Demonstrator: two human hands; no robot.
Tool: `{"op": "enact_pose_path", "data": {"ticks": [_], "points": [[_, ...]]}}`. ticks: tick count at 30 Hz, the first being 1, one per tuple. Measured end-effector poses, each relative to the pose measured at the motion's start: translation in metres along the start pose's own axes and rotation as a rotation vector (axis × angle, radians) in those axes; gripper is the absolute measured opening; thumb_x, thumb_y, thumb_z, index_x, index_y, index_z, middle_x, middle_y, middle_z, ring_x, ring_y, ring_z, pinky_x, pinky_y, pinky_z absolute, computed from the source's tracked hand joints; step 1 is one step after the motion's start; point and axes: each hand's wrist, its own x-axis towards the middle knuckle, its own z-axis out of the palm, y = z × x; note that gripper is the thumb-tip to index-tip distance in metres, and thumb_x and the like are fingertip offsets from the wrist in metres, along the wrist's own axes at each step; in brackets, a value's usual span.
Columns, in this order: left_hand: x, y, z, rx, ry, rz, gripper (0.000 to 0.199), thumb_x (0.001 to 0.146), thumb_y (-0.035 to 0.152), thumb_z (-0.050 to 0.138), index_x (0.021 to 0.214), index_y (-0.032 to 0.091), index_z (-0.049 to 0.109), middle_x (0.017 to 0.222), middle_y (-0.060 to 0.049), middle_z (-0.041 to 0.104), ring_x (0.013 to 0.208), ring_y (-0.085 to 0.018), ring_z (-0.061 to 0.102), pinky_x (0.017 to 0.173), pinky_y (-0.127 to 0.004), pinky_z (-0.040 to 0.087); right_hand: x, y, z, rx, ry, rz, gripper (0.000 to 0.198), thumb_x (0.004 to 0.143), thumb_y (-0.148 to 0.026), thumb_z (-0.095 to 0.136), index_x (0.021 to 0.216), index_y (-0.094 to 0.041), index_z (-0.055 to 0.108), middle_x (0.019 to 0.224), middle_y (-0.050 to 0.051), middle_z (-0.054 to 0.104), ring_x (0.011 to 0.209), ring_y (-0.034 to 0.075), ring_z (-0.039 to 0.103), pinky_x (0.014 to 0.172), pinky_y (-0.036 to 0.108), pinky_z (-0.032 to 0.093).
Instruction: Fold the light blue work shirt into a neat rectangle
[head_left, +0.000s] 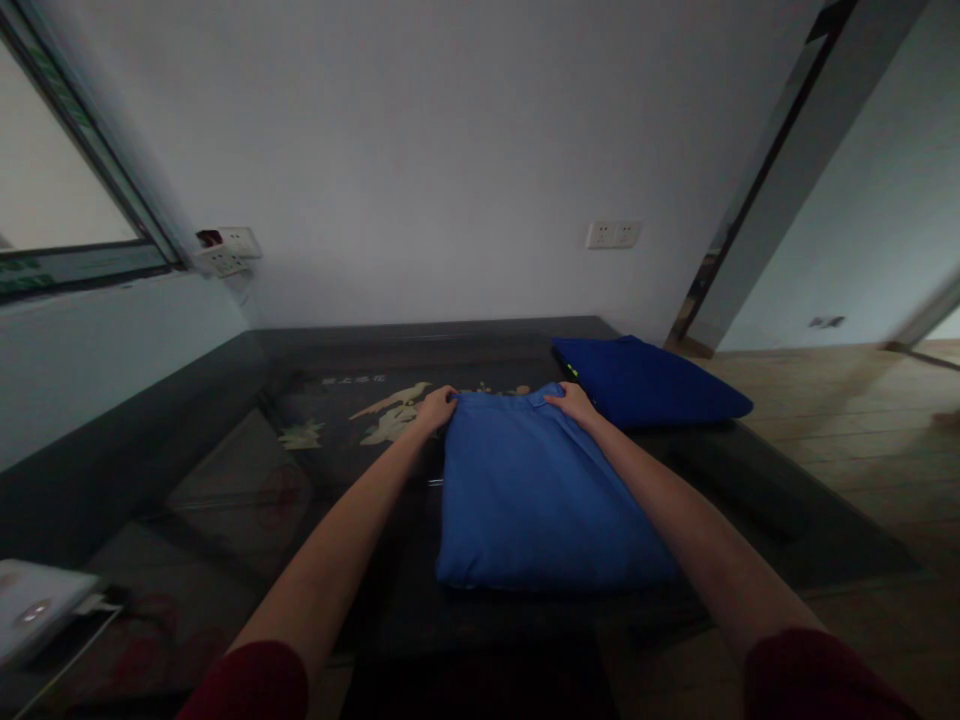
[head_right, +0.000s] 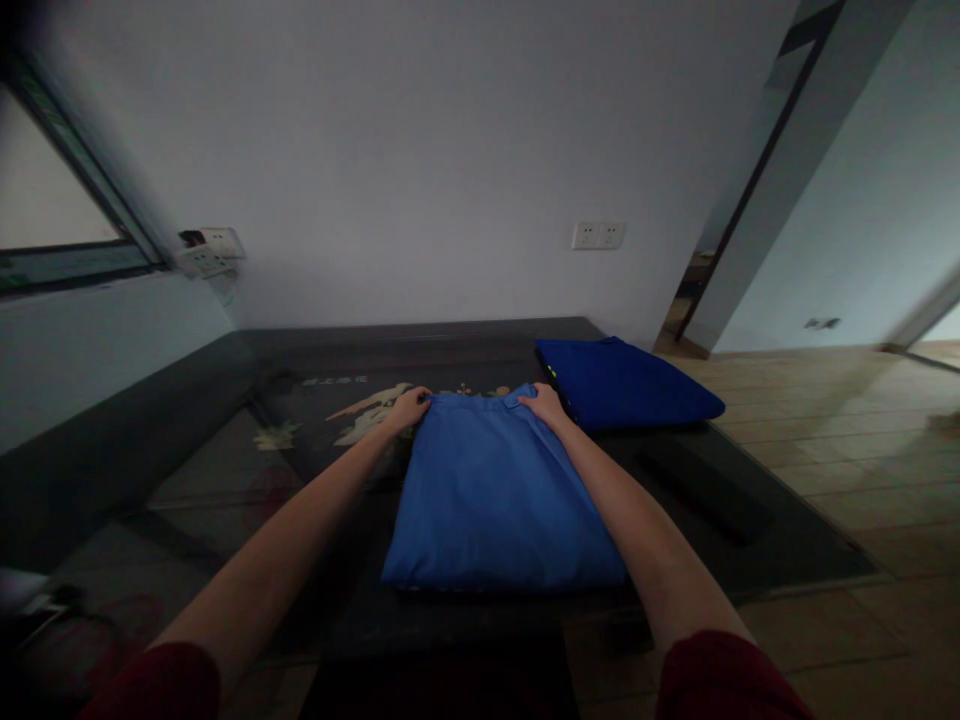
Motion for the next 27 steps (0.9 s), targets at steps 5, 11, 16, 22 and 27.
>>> {"op": "enact_pose_path", "data": {"ticks": [5, 11, 16, 22, 27], "points": [[-0.002, 0.006, -0.003, 0.023, 0.115, 0.004, 0.022, 0.090, 0.027, 0.046, 0.097, 0.015, 0.064, 0.105, -0.010, 0.066, 0.100, -0.020, 0.059, 0.090, -0.030, 0.044, 0.005, -0.005, -0.007, -0.036, 0.041, -0.039, 0.022, 0.073, -0.036, 0.065, 0.079, -0.014, 0.063, 0.086, 0.010, 0.068, 0.080, 0.024, 0.062, 0.073, 0.031, 0.046], [0.000, 0.014, -0.013, 0.043, 0.127, 0.015, 0.024, 0.091, 0.029, 0.044, 0.099, 0.017, 0.064, 0.102, -0.009, 0.067, 0.097, -0.020, 0.060, 0.085, -0.029, 0.044, 0.008, -0.009, -0.017, -0.067, 0.056, -0.061, 0.025, 0.075, -0.039, 0.065, 0.083, -0.015, 0.063, 0.091, 0.010, 0.068, 0.084, 0.023, 0.063, 0.074, 0.030, 0.046], [0.003, 0.008, -0.006, 0.079, 0.039, -0.023, 0.017, 0.084, 0.023, 0.053, 0.090, 0.018, 0.068, 0.094, -0.008, 0.070, 0.090, -0.020, 0.063, 0.081, -0.028, 0.046, 0.000, -0.006, -0.007, -0.117, 0.029, -0.030, 0.021, 0.076, -0.034, 0.066, 0.082, -0.015, 0.063, 0.088, 0.010, 0.068, 0.082, 0.022, 0.063, 0.074, 0.030, 0.047], [-0.003, 0.007, 0.000, 0.122, 0.046, 0.007, 0.018, 0.086, 0.025, 0.052, 0.095, 0.019, 0.067, 0.097, -0.008, 0.068, 0.096, -0.021, 0.061, 0.086, -0.031, 0.047, -0.012, -0.007, 0.001, -0.185, 0.047, -0.042, 0.029, 0.079, -0.032, 0.063, 0.103, -0.016, 0.061, 0.105, 0.012, 0.066, 0.096, 0.024, 0.062, 0.084, 0.034, 0.047], [-0.011, 0.020, -0.014, 0.176, 0.138, 0.081, 0.034, 0.091, 0.025, 0.045, 0.122, 0.016, 0.055, 0.120, -0.015, 0.057, 0.113, -0.026, 0.053, 0.097, -0.038, 0.041, -0.021, -0.019, -0.016, -0.239, 0.094, -0.112, 0.048, 0.081, -0.030, 0.063, 0.126, -0.016, 0.051, 0.125, 0.017, 0.055, 0.116, 0.030, 0.051, 0.098, 0.043, 0.040]]}}
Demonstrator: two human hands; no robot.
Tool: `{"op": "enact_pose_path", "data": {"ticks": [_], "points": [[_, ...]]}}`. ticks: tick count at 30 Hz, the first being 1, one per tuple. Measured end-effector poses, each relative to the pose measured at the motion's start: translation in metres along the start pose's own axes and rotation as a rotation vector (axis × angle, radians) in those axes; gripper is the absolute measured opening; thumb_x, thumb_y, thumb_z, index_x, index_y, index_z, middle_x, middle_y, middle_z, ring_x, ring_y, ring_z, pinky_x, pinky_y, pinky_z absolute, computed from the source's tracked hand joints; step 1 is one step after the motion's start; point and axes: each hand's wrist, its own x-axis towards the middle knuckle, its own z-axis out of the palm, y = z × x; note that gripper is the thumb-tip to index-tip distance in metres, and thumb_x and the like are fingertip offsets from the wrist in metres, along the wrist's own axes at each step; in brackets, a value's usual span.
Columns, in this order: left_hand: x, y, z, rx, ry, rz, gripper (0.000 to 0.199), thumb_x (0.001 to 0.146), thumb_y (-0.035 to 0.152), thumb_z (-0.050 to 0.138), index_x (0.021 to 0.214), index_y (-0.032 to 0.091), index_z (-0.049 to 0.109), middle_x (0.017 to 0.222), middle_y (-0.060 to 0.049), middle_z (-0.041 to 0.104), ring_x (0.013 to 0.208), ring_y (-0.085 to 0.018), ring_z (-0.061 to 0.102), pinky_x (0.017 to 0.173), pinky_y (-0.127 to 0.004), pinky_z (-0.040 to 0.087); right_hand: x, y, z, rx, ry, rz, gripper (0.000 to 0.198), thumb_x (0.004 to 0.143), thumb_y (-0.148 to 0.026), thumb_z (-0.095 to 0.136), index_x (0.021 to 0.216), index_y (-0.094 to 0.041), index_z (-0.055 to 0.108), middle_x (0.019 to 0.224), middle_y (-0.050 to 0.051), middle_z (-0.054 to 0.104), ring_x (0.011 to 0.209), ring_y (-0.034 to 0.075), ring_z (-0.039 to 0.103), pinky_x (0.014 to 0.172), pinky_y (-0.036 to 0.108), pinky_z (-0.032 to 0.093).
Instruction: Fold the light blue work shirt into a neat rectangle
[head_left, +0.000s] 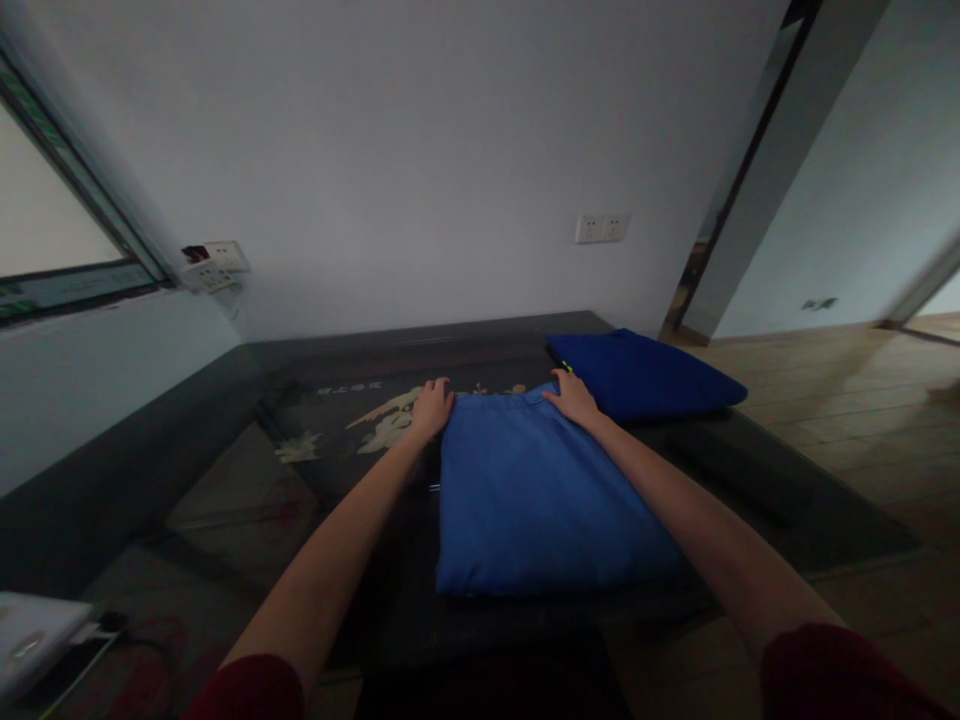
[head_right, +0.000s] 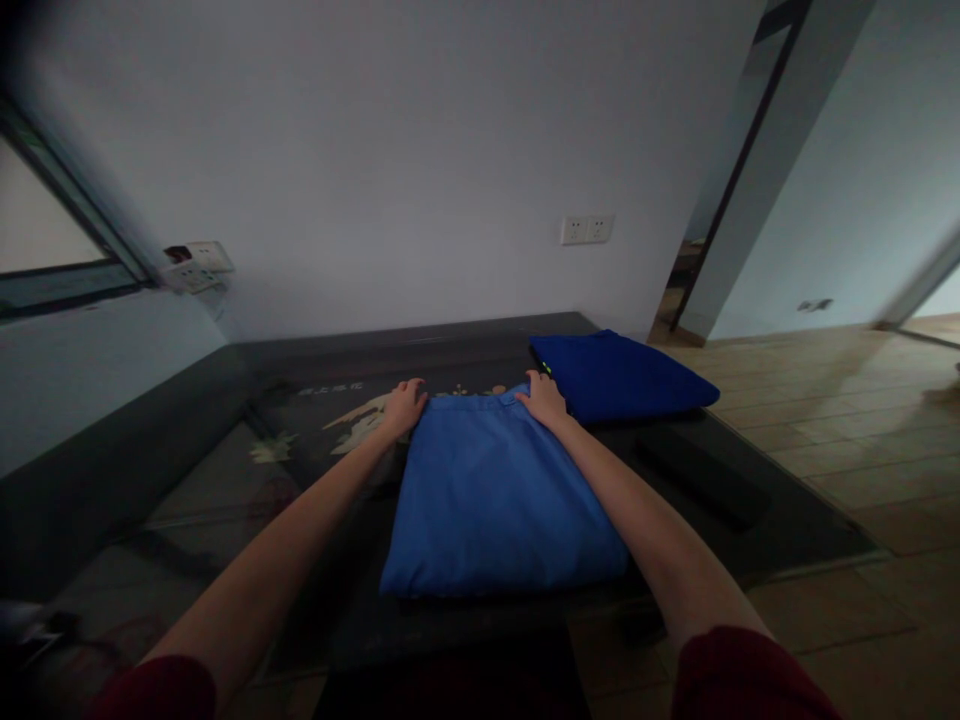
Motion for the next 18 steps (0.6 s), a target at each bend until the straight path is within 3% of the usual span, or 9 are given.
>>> {"op": "enact_pose_path", "data": {"ticks": [2, 5, 8, 13, 18], "points": [[-0.003, 0.008, -0.009, 0.010, 0.034, 0.054, 0.038, 0.092, 0.026, 0.042, 0.129, 0.017, 0.049, 0.128, -0.015, 0.052, 0.120, -0.026, 0.047, 0.102, -0.039, 0.036, -0.005, -0.006, -0.011, -0.032, 0.042, -0.072, 0.050, 0.084, -0.031, 0.059, 0.130, -0.016, 0.048, 0.130, 0.018, 0.051, 0.122, 0.032, 0.046, 0.101, 0.045, 0.037], [-0.013, 0.023, -0.013, 0.040, -0.022, 0.255, 0.033, 0.094, 0.030, 0.041, 0.121, 0.019, 0.056, 0.126, -0.010, 0.055, 0.120, -0.024, 0.046, 0.105, -0.039, 0.034, -0.019, -0.019, -0.020, -0.091, 0.068, -0.253, 0.048, 0.089, -0.034, 0.049, 0.133, -0.016, 0.047, 0.132, 0.015, 0.049, 0.125, 0.030, 0.043, 0.104, 0.045, 0.036], [-0.033, 0.033, -0.002, 0.084, -0.103, 0.435, 0.037, 0.094, 0.037, 0.040, 0.124, 0.021, 0.055, 0.130, -0.009, 0.054, 0.124, -0.024, 0.045, 0.109, -0.044, 0.029, -0.040, -0.028, -0.013, -0.148, -0.040, -0.370, 0.050, 0.091, -0.037, 0.044, 0.135, -0.013, 0.046, 0.137, 0.015, 0.047, 0.129, 0.028, 0.041, 0.109, 0.043, 0.033], [-0.059, 0.029, 0.027, 0.143, -0.171, 0.401, 0.050, 0.095, 0.047, 0.032, 0.141, 0.027, 0.039, 0.150, -0.006, 0.036, 0.139, -0.025, 0.028, 0.115, -0.050, 0.017, -0.068, -0.009, 0.007, -0.239, -0.269, -0.280, 0.061, 0.093, -0.047, 0.036, 0.141, -0.009, 0.040, 0.148, 0.018, 0.034, 0.138, 0.030, 0.030, 0.111, 0.050, 0.028], [-0.060, 0.021, 0.036, 0.174, -0.211, 0.397, 0.053, 0.096, 0.050, 0.027, 0.146, 0.031, 0.030, 0.155, -0.001, 0.025, 0.143, -0.023, 0.020, 0.116, -0.048, 0.014, -0.072, 0.013, 0.008, -0.216, -0.308, -0.248, 0.064, 0.094, -0.058, 0.023, 0.146, -0.022, 0.031, 0.154, 0.009, 0.024, 0.142, 0.026, 0.019, 0.111, 0.059, 0.018]]}}
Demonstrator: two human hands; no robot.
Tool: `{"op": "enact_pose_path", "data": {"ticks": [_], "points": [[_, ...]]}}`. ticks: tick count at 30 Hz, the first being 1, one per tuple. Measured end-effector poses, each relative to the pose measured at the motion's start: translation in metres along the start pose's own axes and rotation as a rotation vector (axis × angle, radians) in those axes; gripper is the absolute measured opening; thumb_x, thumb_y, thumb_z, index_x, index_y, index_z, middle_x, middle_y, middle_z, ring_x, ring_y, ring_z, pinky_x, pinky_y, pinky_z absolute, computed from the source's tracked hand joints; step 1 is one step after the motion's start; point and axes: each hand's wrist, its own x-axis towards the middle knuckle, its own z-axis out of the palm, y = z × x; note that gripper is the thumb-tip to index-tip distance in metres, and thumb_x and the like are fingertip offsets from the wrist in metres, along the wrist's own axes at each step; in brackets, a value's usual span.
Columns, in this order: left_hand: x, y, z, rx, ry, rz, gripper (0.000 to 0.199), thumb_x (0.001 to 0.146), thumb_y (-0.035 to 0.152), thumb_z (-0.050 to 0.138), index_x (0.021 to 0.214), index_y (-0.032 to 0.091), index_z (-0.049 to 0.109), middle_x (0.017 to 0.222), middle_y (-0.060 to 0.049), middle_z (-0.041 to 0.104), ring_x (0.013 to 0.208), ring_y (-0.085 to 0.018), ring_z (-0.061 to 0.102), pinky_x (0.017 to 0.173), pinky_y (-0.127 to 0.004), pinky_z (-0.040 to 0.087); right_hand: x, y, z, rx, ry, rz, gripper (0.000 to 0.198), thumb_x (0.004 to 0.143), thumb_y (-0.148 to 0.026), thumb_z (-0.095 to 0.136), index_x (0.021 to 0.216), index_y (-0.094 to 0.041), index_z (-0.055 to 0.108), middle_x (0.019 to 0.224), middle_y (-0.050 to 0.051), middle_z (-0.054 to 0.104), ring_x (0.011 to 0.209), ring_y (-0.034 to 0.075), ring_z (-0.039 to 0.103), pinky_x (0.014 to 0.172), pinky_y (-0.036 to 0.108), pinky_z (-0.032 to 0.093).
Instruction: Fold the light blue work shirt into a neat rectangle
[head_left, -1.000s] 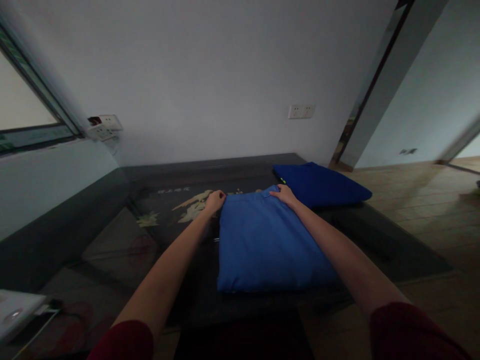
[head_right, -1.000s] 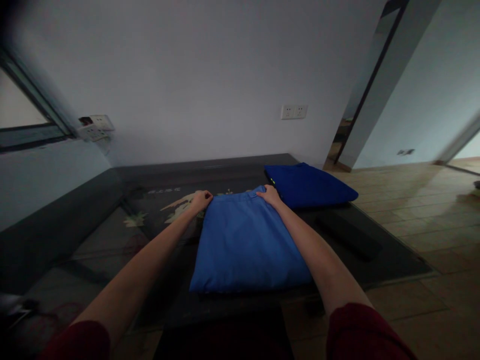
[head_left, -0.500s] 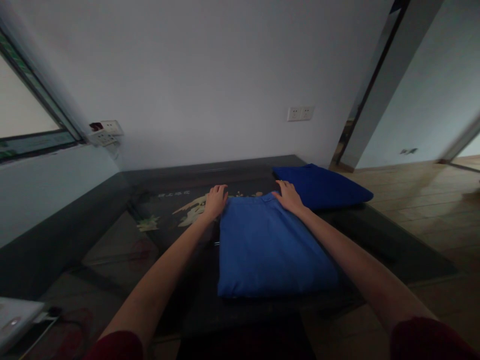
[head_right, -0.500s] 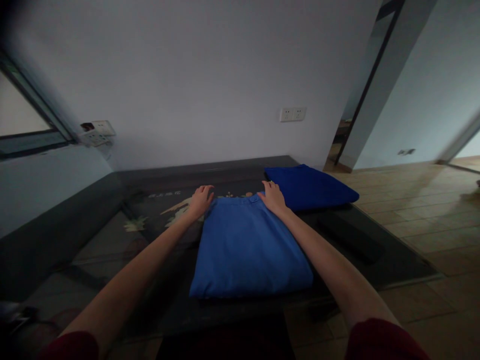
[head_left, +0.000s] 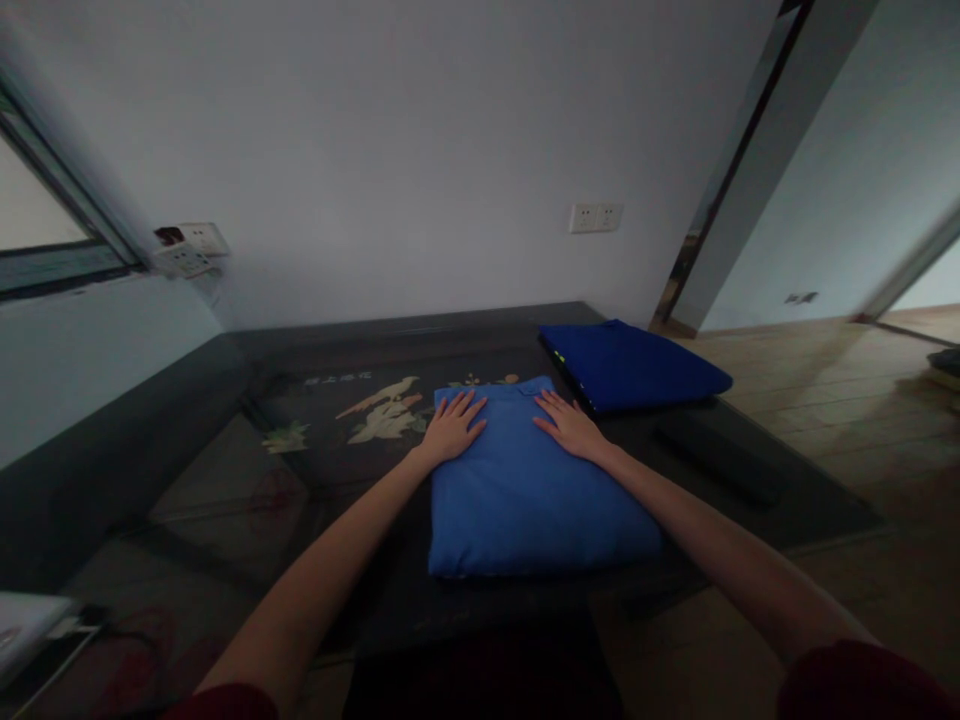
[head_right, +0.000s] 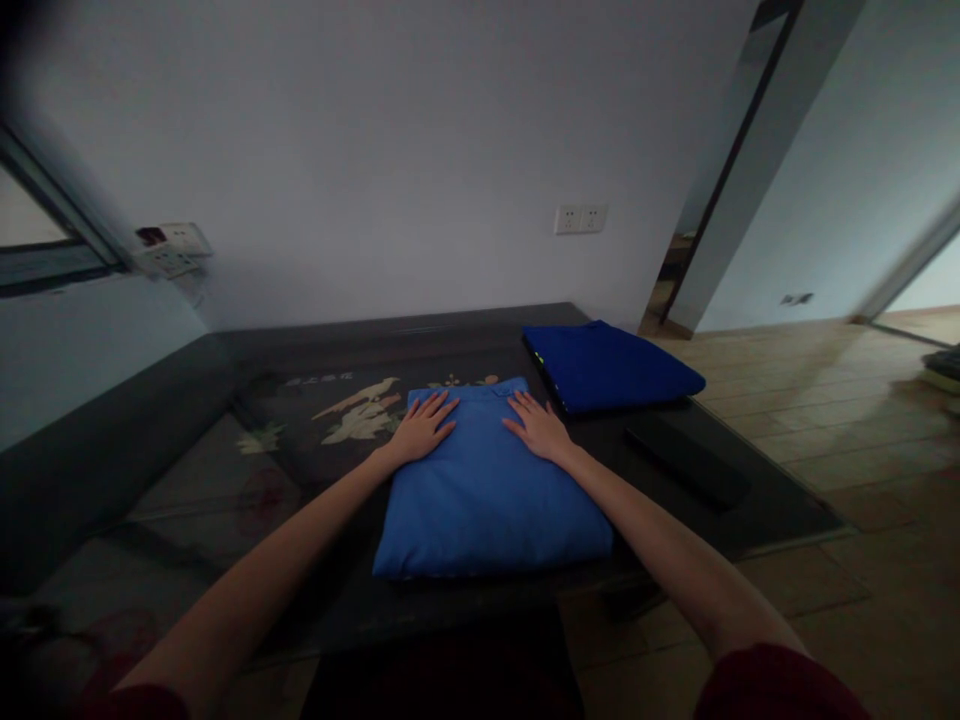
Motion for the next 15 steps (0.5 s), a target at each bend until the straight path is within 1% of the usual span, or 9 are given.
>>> {"op": "enact_pose_path", "data": {"ticks": [5, 7, 8, 10, 12, 13, 14, 15], "points": [[0.000, 0.002, -0.001, -0.019, -0.009, -0.008, 0.053, 0.096, 0.048, 0.030, 0.145, 0.030, 0.030, 0.155, -0.002, 0.025, 0.143, -0.024, 0.020, 0.116, -0.050, 0.014, -0.001, 0.002, -0.001, 0.011, -0.022, -0.008, 0.068, 0.092, -0.064, 0.021, 0.147, -0.025, 0.029, 0.155, 0.008, 0.022, 0.143, 0.026, 0.017, 0.111, 0.060, 0.016], [-0.002, 0.003, -0.003, -0.048, 0.027, -0.002, 0.051, 0.095, 0.045, 0.034, 0.144, 0.029, 0.033, 0.153, -0.004, 0.029, 0.142, -0.024, 0.023, 0.115, -0.050, 0.016, -0.002, 0.001, -0.001, 0.025, -0.013, -0.011, 0.067, 0.092, -0.064, 0.021, 0.146, -0.025, 0.030, 0.154, 0.008, 0.023, 0.143, 0.026, 0.018, 0.112, 0.059, 0.017], [-0.003, 0.004, -0.005, -0.068, 0.064, 0.006, 0.050, 0.095, 0.042, 0.035, 0.143, 0.028, 0.035, 0.152, -0.005, 0.031, 0.141, -0.024, 0.026, 0.115, -0.050, 0.017, -0.003, 0.000, -0.001, 0.034, -0.002, -0.012, 0.066, 0.092, -0.063, 0.022, 0.146, -0.025, 0.031, 0.154, 0.008, 0.024, 0.143, 0.026, 0.019, 0.111, 0.059, 0.017], [-0.005, 0.006, -0.014, -0.113, 0.174, 0.037, 0.046, 0.095, 0.034, 0.036, 0.139, 0.023, 0.039, 0.147, -0.008, 0.040, 0.136, -0.022, 0.034, 0.115, -0.048, 0.019, -0.003, -0.001, -0.002, 0.052, 0.034, -0.010, 0.065, 0.092, -0.062, 0.025, 0.145, -0.025, 0.034, 0.153, 0.008, 0.027, 0.142, 0.026, 0.020, 0.110, 0.060, 0.020], [-0.009, 0.010, -0.027, -0.160, 0.270, 0.086, 0.040, 0.095, 0.028, 0.037, 0.133, 0.019, 0.046, 0.136, -0.009, 0.050, 0.129, -0.021, 0.043, 0.115, -0.047, 0.022, -0.003, -0.002, -0.009, 0.062, 0.077, -0.012, 0.063, 0.092, -0.062, 0.028, 0.142, -0.024, 0.040, 0.152, 0.009, 0.029, 0.142, 0.028, 0.021, 0.108, 0.062, 0.022], [-0.013, 0.014, -0.035, -0.190, 0.289, 0.112, 0.037, 0.095, 0.026, 0.037, 0.128, 0.018, 0.049, 0.130, -0.009, 0.054, 0.125, -0.020, 0.047, 0.113, -0.046, 0.025, -0.005, -0.004, -0.014, 0.067, 0.099, -0.017, 0.063, 0.092, -0.062, 0.029, 0.140, -0.024, 0.042, 0.152, 0.010, 0.030, 0.141, 0.030, 0.022, 0.107, 0.063, 0.023], [-0.018, 0.018, -0.043, -0.226, 0.279, 0.140, 0.034, 0.095, 0.025, 0.037, 0.123, 0.018, 0.053, 0.125, -0.009, 0.058, 0.120, -0.020, 0.050, 0.111, -0.044, 0.030, -0.007, -0.006, -0.021, 0.076, 0.122, -0.024, 0.063, 0.092, -0.061, 0.030, 0.139, -0.023, 0.044, 0.151, 0.010, 0.031, 0.141, 0.030, 0.022, 0.107, 0.064, 0.023], [-0.024, 0.022, -0.050, -0.264, 0.244, 0.172, 0.031, 0.094, 0.025, 0.038, 0.119, 0.018, 0.055, 0.121, -0.009, 0.060, 0.117, -0.020, 0.052, 0.108, -0.042, 0.035, -0.010, -0.009, -0.028, 0.092, 0.147, -0.039, 0.063, 0.092, -0.061, 0.030, 0.139, -0.022, 0.045, 0.150, 0.011, 0.033, 0.141, 0.030, 0.024, 0.108, 0.063, 0.023]]}}
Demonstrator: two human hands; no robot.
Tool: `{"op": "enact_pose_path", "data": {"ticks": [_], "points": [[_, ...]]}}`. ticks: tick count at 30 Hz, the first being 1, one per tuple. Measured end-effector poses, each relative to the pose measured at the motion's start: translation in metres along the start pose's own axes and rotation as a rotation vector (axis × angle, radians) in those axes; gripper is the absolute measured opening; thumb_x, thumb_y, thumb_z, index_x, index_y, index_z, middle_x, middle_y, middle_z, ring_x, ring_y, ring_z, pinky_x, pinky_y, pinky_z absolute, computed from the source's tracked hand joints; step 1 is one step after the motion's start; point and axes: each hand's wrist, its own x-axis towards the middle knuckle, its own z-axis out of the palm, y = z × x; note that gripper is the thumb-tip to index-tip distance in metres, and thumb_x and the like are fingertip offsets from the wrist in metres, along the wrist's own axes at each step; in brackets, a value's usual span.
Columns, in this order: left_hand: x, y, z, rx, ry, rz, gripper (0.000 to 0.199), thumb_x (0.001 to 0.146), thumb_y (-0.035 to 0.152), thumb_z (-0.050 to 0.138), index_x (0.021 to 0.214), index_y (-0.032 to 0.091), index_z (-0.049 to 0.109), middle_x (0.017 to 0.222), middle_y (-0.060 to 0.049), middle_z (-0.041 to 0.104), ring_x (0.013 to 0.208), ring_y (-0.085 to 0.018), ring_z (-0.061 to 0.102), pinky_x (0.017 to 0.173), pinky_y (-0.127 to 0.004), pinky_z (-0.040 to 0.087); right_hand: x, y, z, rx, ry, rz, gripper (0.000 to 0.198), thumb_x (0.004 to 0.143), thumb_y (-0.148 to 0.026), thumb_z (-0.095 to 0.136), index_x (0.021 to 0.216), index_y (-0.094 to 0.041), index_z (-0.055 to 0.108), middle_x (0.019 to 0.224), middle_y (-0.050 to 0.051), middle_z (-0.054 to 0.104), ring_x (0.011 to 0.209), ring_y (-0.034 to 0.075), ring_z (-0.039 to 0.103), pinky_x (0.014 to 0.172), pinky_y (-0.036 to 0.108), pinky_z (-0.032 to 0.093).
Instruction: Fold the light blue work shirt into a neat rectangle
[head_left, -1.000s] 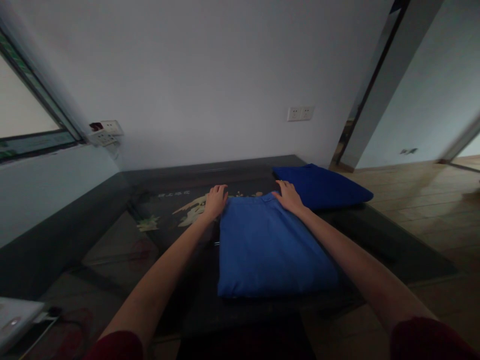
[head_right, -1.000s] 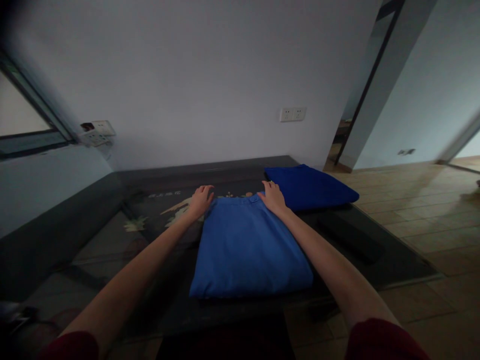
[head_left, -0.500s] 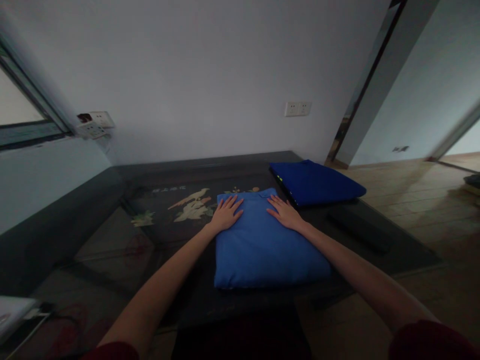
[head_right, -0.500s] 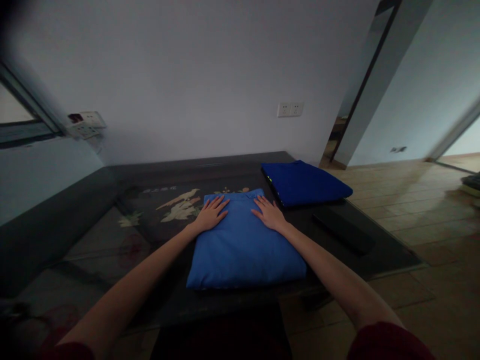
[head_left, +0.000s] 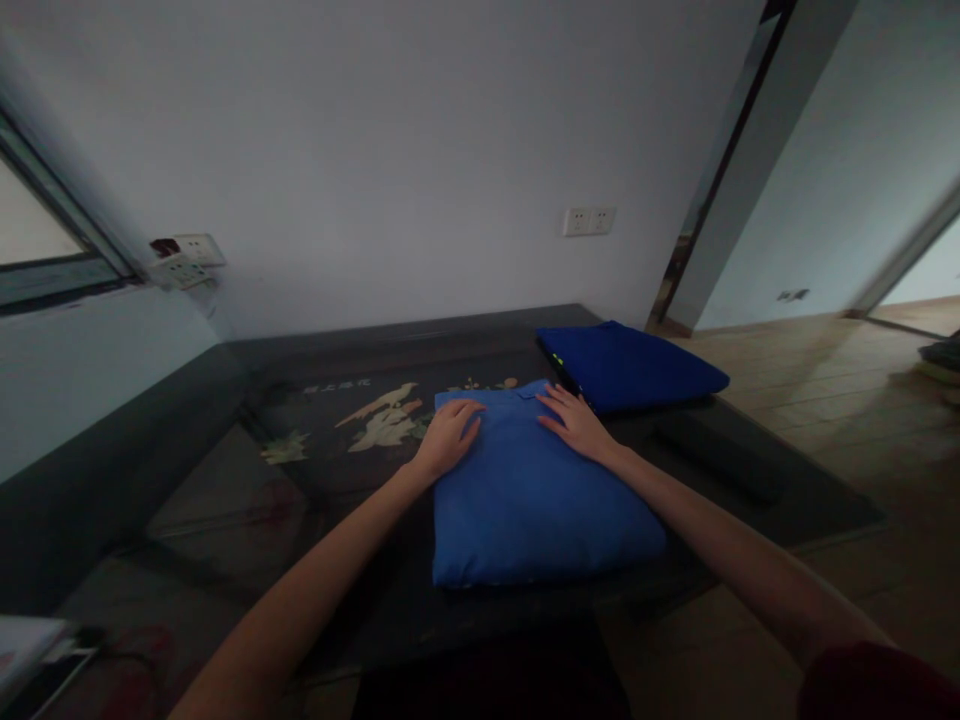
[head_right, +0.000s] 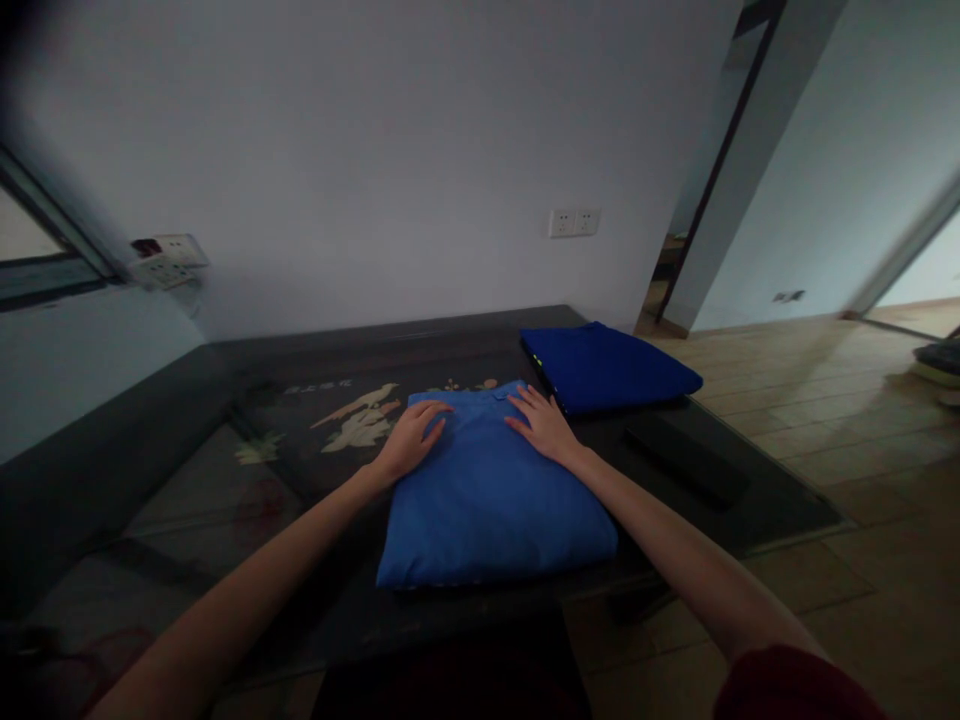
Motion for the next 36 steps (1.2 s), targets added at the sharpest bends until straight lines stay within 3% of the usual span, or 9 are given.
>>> {"op": "enact_pose_path", "data": {"ticks": [3, 6, 12, 18, 23, 30, 33, 36], "points": [[-0.019, 0.023, -0.015, -0.111, -0.177, 0.086, 0.026, 0.093, 0.025, 0.042, 0.113, 0.019, 0.058, 0.116, -0.007, 0.062, 0.112, -0.019, 0.055, 0.100, -0.036, 0.044, -0.017, -0.015, -0.023, 0.095, 0.064, -0.076, 0.062, 0.093, -0.059, 0.030, 0.138, -0.021, 0.046, 0.148, 0.011, 0.038, 0.138, 0.027, 0.030, 0.112, 0.054, 0.025], [-0.045, 0.039, -0.018, -0.130, -0.305, 0.148, 0.029, 0.094, 0.027, 0.042, 0.117, 0.021, 0.058, 0.123, -0.007, 0.060, 0.118, -0.019, 0.053, 0.105, -0.037, 0.040, -0.047, -0.032, -0.033, 0.174, 0.012, -0.134, 0.056, 0.094, -0.057, 0.031, 0.136, -0.024, 0.049, 0.147, 0.007, 0.041, 0.136, 0.024, 0.035, 0.113, 0.047, 0.028], [-0.070, 0.040, -0.008, -0.003, -0.411, 0.203, 0.046, 0.095, 0.041, 0.039, 0.140, 0.029, 0.040, 0.147, -0.005, 0.040, 0.135, -0.023, 0.037, 0.113, -0.045, 0.028, -0.095, -0.031, -0.015, 0.125, -0.166, -0.075, 0.058, 0.092, -0.057, 0.036, 0.139, -0.024, 0.046, 0.148, 0.007, 0.039, 0.137, 0.024, 0.034, 0.114, 0.047, 0.029], [-0.071, 0.042, -0.008, 0.049, -0.411, 0.217, 0.054, 0.093, 0.049, 0.041, 0.143, 0.028, 0.036, 0.150, -0.006, 0.035, 0.138, -0.024, 0.032, 0.114, -0.045, 0.024, -0.098, -0.020, -0.009, 0.116, -0.157, -0.072, 0.056, 0.094, -0.053, 0.034, 0.139, -0.022, 0.045, 0.147, 0.007, 0.040, 0.137, 0.023, 0.033, 0.115, 0.044, 0.027], [-0.075, 0.045, -0.007, 0.038, -0.368, 0.210, 0.047, 0.095, 0.037, 0.039, 0.141, 0.028, 0.039, 0.148, -0.006, 0.040, 0.135, -0.023, 0.037, 0.114, -0.045, 0.024, -0.099, -0.020, -0.005, 0.094, -0.135, -0.107, 0.054, 0.095, -0.051, 0.034, 0.140, -0.024, 0.044, 0.148, 0.006, 0.039, 0.138, 0.023, 0.033, 0.115, 0.046, 0.026], [-0.074, 0.054, -0.024, -0.084, -0.238, 0.218, 0.031, 0.093, 0.020, 0.039, 0.117, 0.020, 0.059, 0.119, -0.008, 0.063, 0.114, -0.018, 0.056, 0.109, -0.040, 0.035, -0.101, -0.020, -0.012, 0.190, -0.071, -0.079, 0.049, 0.094, -0.050, 0.037, 0.135, -0.026, 0.050, 0.145, 0.005, 0.043, 0.135, 0.025, 0.037, 0.113, 0.049, 0.029], [-0.073, 0.070, -0.036, -0.229, -0.270, 0.139, 0.028, 0.094, 0.021, 0.039, 0.115, 0.019, 0.059, 0.115, -0.006, 0.064, 0.109, -0.016, 0.058, 0.099, -0.032, 0.045, -0.105, -0.029, -0.028, 0.229, -0.008, -0.061, 0.048, 0.094, -0.049, 0.038, 0.134, -0.026, 0.050, 0.142, 0.006, 0.046, 0.134, 0.026, 0.039, 0.112, 0.050, 0.030], [-0.076, 0.083, -0.037, -0.301, -0.365, 0.140, 0.030, 0.095, 0.026, 0.042, 0.122, 0.021, 0.056, 0.128, -0.007, 0.057, 0.120, -0.016, 0.052, 0.103, -0.032, 0.042, -0.114, -0.040, -0.037, 0.235, -0.026, -0.090, 0.048, 0.094, -0.049, 0.039, 0.135, -0.026, 0.049, 0.144, 0.006, 0.045, 0.135, 0.025, 0.038, 0.113, 0.049, 0.029]]}}
